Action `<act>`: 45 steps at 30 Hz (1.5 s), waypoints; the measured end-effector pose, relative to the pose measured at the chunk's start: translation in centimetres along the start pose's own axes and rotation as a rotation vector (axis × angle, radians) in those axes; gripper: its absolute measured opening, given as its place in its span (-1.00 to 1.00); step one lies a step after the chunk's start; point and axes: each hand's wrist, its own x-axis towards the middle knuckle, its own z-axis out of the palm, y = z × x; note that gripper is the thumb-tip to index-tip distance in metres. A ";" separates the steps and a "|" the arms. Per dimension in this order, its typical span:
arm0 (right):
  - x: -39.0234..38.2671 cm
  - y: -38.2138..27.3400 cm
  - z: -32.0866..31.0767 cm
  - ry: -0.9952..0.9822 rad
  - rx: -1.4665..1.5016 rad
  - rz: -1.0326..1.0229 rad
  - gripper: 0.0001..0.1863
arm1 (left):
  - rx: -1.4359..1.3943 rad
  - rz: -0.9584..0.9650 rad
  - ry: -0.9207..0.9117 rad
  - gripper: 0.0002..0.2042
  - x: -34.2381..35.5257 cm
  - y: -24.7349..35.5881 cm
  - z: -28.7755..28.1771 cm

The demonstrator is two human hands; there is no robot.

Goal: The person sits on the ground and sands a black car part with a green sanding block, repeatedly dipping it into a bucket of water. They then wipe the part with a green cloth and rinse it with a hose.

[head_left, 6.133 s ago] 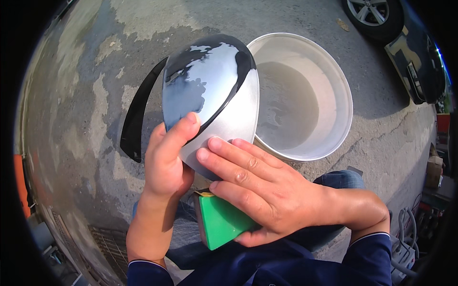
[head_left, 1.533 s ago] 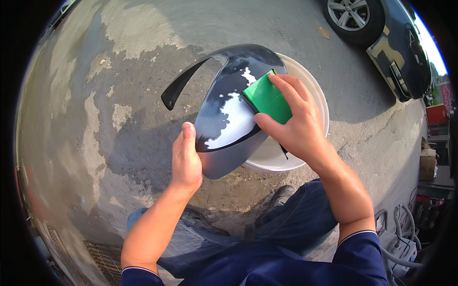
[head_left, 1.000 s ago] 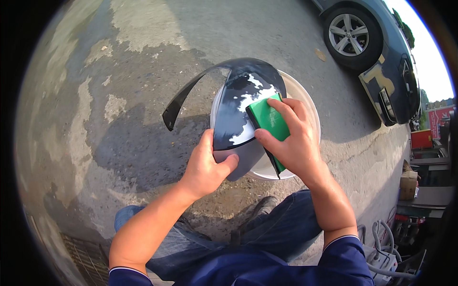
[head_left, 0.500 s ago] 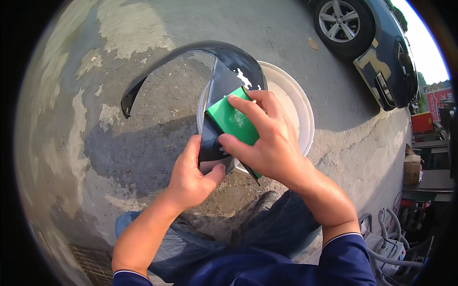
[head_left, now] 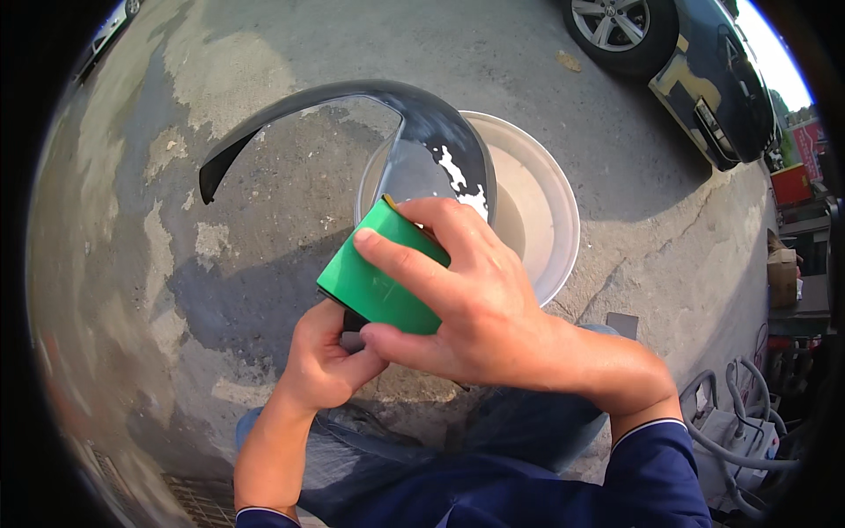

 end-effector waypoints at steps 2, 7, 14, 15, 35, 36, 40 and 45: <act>0.3 0.9 -0.4 -0.093 0.078 0.024 -0.31 | -0.006 -0.063 0.012 -0.64 -0.2 -0.1 -0.2; 1.3 4.0 -0.2 0.025 -0.111 0.172 -0.35 | 0.018 -0.102 -0.010 -0.57 0.4 0.2 -0.5; 2.1 6.4 -0.9 0.059 -0.126 0.311 -0.42 | 0.118 0.020 -0.050 -0.49 0.5 -0.4 -0.4; 1.9 5.4 -0.9 0.055 -0.149 0.223 -0.42 | 0.107 0.023 -0.048 -0.51 0.6 -0.4 -0.2; 3.3 6.1 -1.3 -0.011 -0.183 0.287 -0.42 | 0.258 0.092 -0.090 -0.57 0.1 0.3 -0.7; 2.6 4.0 -0.7 -0.044 -0.066 0.156 -0.43 | 0.234 0.052 -0.092 -0.57 0.0 0.2 -0.6; 4.0 6.2 -1.1 -0.117 -0.145 0.405 -0.40 | 0.175 0.034 -0.077 -0.58 0.0 -1.0 -0.3; 3.5 3.9 -0.7 -0.109 -0.172 0.258 -0.44 | 0.227 0.018 -0.077 -0.60 0.3 0.1 -0.2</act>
